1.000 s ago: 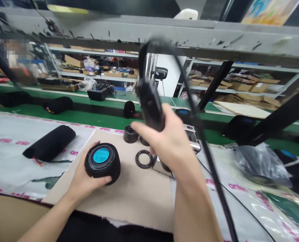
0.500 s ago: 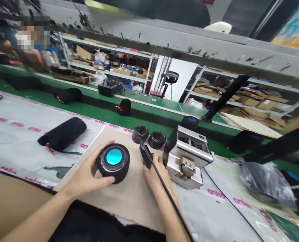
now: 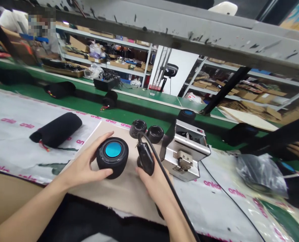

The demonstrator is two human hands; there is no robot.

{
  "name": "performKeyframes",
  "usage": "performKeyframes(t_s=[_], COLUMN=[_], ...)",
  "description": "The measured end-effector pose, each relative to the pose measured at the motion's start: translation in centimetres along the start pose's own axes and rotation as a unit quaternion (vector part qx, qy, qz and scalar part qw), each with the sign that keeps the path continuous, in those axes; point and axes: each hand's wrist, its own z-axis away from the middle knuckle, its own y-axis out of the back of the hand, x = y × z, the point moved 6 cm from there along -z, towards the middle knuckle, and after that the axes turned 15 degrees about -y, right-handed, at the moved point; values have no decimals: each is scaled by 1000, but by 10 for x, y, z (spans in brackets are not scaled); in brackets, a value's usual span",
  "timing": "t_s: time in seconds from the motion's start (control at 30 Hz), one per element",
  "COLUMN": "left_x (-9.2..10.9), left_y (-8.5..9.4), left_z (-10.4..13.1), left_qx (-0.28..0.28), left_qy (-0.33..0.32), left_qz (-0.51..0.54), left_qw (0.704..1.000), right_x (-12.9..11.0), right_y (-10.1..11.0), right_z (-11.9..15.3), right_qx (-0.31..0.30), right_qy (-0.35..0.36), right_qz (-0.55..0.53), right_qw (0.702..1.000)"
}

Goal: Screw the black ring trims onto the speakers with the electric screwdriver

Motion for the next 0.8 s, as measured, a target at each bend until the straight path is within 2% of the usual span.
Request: performKeyframes(t_s=[0.17,0.23,0.37,0.53,0.63,0.8], left_x=[5,10,16,7,1,4], left_y=[-2,-2,-2,4,6,4], left_z=[3,2,-1,3,7,11], left_qx=[63,67,31,-9,0,91], left_qy=[41,40,23,18,10,-36], left_qz=[-33,-66,-131,-174,-143,-40], left_qw=[997,995,991,985,990,994], right_x=[6,11,18,26,33,36], right_y=[-2,-3,4,18,23,17], right_z=[-3,-6,-7,1,8,12], right_qx=[-4,-16,-20,-19,-14,-12], right_qy=[-11,-7,12,19,10,-5], right_qz=[-36,-53,-101,-194,-226,-196], right_qw=[999,998,995,981,974,981])
